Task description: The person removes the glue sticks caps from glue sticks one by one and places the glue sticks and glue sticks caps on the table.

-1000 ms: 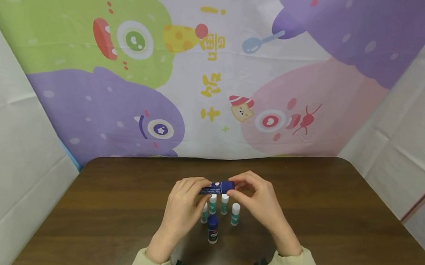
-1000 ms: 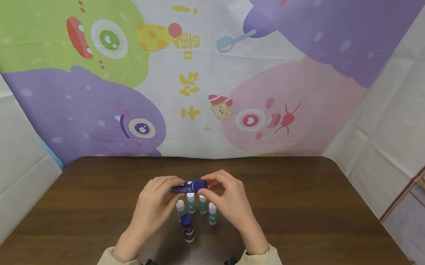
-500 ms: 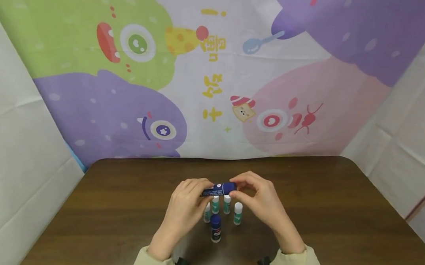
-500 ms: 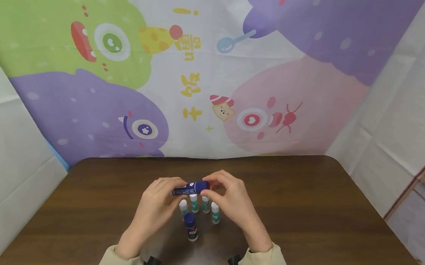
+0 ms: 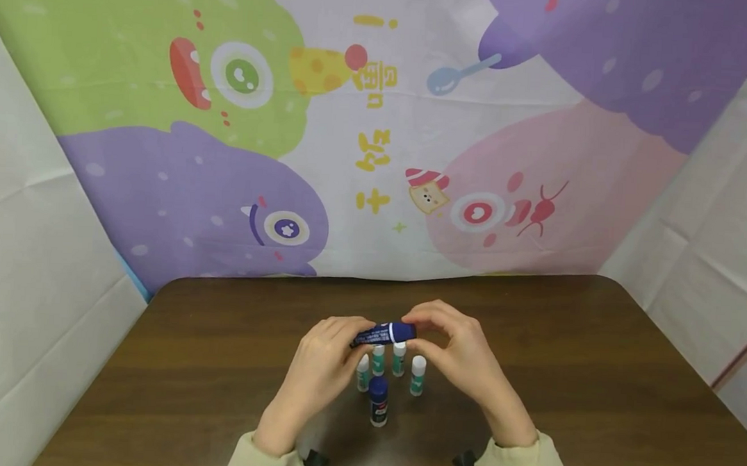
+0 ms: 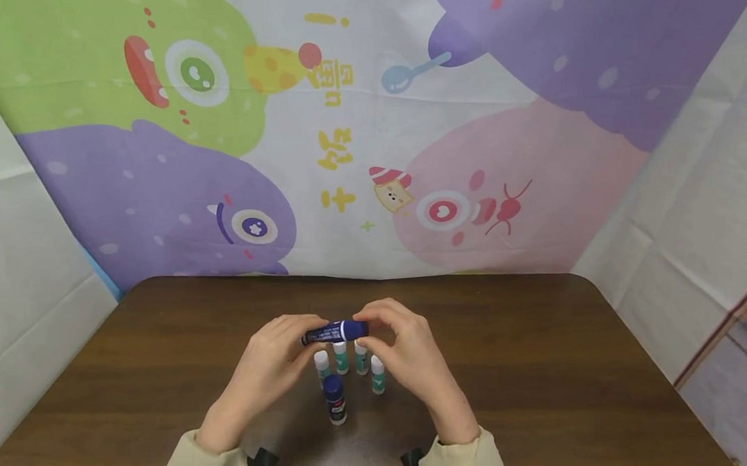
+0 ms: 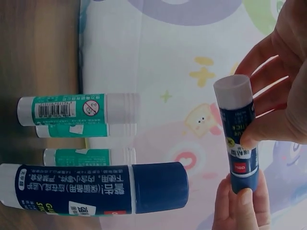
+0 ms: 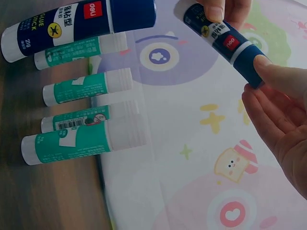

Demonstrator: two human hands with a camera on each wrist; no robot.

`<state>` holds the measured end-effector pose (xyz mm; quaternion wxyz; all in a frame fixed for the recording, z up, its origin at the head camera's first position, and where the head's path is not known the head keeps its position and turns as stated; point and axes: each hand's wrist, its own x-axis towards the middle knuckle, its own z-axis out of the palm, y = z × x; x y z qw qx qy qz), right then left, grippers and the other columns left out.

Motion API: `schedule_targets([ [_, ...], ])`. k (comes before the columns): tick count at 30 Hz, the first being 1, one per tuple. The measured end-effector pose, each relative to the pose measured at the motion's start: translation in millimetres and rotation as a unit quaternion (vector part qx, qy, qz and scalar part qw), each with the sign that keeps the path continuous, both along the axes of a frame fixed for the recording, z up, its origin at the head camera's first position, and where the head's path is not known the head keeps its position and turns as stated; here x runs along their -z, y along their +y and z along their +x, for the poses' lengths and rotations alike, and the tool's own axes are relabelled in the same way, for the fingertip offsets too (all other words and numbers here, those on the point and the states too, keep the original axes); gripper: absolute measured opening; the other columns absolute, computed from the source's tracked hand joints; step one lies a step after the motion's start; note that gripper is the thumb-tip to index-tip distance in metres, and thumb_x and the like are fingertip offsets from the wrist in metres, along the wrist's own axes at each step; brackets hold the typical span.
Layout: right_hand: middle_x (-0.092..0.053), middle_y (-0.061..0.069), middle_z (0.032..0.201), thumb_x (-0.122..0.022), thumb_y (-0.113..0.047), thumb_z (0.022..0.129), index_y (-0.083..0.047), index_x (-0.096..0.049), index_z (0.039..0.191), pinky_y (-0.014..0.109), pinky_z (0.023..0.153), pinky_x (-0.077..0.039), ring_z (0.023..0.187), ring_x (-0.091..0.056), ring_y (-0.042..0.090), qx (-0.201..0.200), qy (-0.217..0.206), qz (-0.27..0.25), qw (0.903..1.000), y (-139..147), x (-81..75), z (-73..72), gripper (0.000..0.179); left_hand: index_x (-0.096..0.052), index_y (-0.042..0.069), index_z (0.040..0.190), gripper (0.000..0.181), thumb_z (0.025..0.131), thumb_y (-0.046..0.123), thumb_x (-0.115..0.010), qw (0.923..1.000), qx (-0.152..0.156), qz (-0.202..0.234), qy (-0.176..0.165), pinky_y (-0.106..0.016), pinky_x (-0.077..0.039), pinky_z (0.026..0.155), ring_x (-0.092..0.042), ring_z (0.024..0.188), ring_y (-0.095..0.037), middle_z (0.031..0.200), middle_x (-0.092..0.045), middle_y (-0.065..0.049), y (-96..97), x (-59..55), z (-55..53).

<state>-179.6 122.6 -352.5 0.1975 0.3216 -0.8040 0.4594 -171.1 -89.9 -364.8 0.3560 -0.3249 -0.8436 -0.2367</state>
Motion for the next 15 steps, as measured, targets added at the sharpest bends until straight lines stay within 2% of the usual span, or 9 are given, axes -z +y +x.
schedule_targets([
  [7,-0.063,0.000,0.099,-0.072,-0.004,0.073,-0.009,-0.066,0.098,0.030,0.076,-0.052,0.087,-0.061,0.012,0.000,0.019,0.005,0.9998,2.6,-1.1,0.1,0.026,-0.064,0.010,0.099,0.030,0.071,0.010,-0.076,0.9998,-0.002,-0.005,-0.019,-0.028,-0.048,0.073,-0.061,0.082,-0.012,0.091,-0.066,0.000,1.3,1.2,0.0],
  [15,-0.063,-0.002,0.100,-0.074,0.001,0.070,-0.011,-0.067,0.097,0.032,0.078,-0.051,0.092,-0.060,0.013,0.023,0.039,0.008,0.9990,0.8,0.0,-0.9,0.030,-0.064,0.011,0.100,0.029,0.073,0.011,-0.075,0.9992,-0.017,-0.005,-0.036,-0.027,-0.048,0.070,-0.059,0.078,-0.010,0.089,-0.066,0.001,0.7,0.1,0.0],
])
